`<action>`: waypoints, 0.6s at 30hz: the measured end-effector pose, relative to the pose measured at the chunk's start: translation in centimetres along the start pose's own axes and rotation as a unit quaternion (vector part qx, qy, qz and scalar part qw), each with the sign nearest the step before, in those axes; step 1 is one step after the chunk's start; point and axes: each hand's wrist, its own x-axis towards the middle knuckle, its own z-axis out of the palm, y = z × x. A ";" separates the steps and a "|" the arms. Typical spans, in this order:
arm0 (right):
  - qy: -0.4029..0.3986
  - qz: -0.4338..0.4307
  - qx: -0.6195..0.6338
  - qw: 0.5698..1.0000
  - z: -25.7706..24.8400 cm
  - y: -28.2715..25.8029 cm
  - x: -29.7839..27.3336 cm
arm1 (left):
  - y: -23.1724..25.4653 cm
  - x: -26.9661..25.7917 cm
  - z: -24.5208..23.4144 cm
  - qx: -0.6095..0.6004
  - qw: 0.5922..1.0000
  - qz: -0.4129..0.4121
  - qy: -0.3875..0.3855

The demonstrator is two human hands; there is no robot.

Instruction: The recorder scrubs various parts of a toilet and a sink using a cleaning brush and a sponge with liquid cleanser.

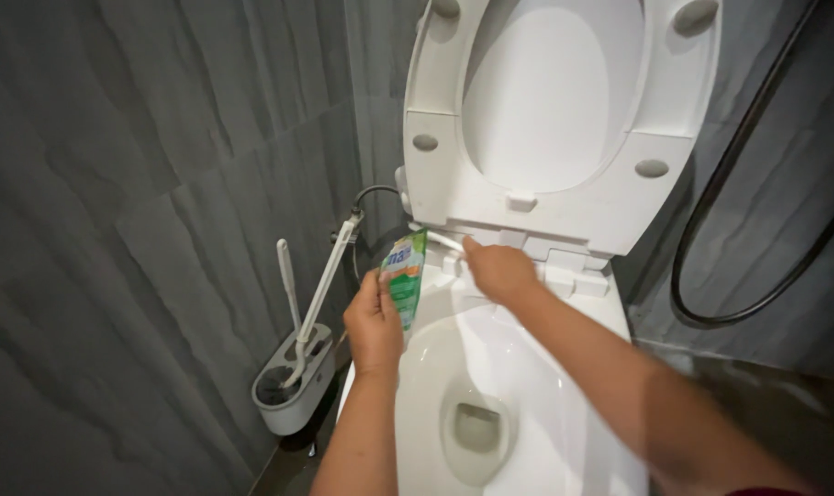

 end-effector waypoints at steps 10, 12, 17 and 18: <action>-0.037 0.018 -0.009 0.999 2.2 -2.1 0.3 | -1.3 0.2 0.4 -0.006 0.995 0.095 -0.002; -0.008 0.125 0.085 0.988 4.1 -5.4 3.2 | -0.2 0.0 0.0 -0.060 0.996 0.057 -0.027; -0.052 0.154 0.095 0.982 2.1 -5.8 2.2 | -1.7 0.6 0.3 -0.005 0.998 0.068 0.001; -0.081 0.134 0.063 0.986 1.6 -5.1 1.4 | -2.2 0.7 0.5 0.004 0.998 0.069 0.007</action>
